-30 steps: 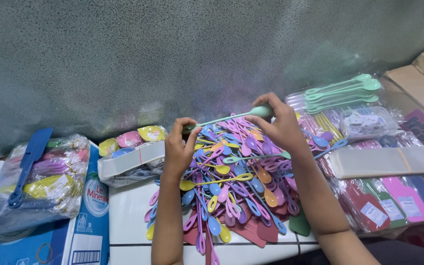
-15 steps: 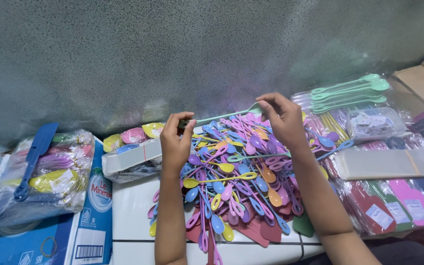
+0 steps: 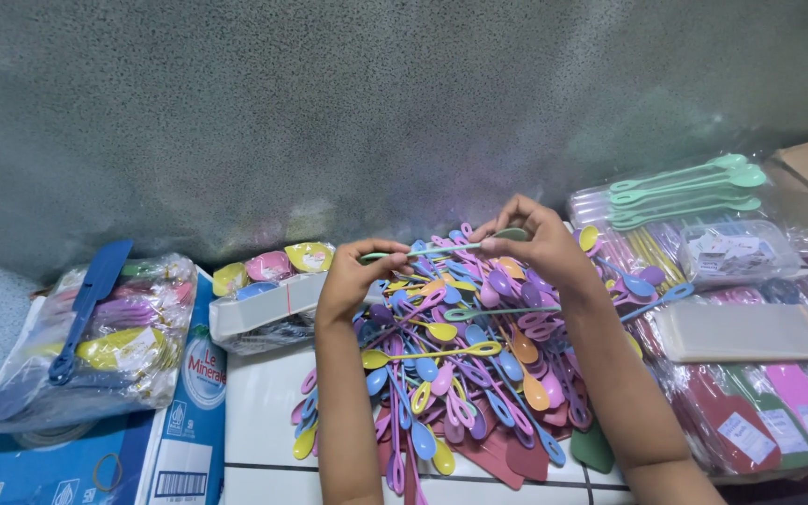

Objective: The person sorts various colorful plastic spoons and places them into clear plastic sleeves.

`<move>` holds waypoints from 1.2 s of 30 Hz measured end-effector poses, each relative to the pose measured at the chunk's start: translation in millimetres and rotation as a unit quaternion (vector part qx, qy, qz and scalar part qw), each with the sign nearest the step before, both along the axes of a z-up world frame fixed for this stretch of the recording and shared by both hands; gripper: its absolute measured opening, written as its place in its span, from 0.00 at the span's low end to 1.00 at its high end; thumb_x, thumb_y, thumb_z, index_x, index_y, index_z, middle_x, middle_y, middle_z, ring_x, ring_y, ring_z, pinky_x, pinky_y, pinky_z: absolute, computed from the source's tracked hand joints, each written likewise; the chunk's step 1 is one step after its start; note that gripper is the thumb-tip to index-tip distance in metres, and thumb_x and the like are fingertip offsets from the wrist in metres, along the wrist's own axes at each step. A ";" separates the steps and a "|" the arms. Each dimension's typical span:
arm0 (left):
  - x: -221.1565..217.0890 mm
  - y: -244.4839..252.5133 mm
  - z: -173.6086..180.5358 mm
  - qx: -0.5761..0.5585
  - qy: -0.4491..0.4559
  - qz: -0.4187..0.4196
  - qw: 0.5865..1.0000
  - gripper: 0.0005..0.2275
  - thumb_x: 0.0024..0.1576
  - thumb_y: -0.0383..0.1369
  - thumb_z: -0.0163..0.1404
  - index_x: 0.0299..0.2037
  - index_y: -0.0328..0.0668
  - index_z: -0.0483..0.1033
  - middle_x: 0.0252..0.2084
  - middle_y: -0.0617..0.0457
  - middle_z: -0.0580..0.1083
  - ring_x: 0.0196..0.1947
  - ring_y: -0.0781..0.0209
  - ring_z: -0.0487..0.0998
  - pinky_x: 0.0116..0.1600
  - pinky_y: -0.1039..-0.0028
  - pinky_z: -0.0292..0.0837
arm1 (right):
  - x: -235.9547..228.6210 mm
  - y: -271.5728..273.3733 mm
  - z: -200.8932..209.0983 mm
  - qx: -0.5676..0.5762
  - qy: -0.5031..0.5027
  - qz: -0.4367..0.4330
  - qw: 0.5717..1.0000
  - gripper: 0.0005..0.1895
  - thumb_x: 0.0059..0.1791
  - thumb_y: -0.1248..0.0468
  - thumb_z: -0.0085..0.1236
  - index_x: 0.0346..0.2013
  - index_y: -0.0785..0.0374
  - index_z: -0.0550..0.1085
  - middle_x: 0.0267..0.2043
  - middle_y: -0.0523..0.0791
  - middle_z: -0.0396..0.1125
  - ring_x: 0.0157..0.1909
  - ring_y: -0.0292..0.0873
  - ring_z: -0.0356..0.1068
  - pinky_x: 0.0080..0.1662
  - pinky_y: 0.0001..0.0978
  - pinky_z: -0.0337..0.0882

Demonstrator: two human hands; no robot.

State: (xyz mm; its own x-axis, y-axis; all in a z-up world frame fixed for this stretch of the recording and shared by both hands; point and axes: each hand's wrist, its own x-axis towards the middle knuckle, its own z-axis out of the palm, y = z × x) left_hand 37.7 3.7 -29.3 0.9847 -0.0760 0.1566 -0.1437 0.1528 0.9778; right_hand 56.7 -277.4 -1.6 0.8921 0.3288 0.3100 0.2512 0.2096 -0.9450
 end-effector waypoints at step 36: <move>-9.5 -15.3 5.6 -0.126 -0.280 0.139 0.942 0.14 0.65 0.38 0.47 0.37 0.31 0.73 0.24 0.45 0.72 0.29 0.56 0.80 0.33 0.77 0.74 | -33.8 32.3 11.7 -0.055 -0.226 -0.035 0.972 0.05 0.44 0.73 0.65 0.35 0.67 0.82 0.36 0.52 0.77 0.37 0.48 0.79 0.42 0.38 0.79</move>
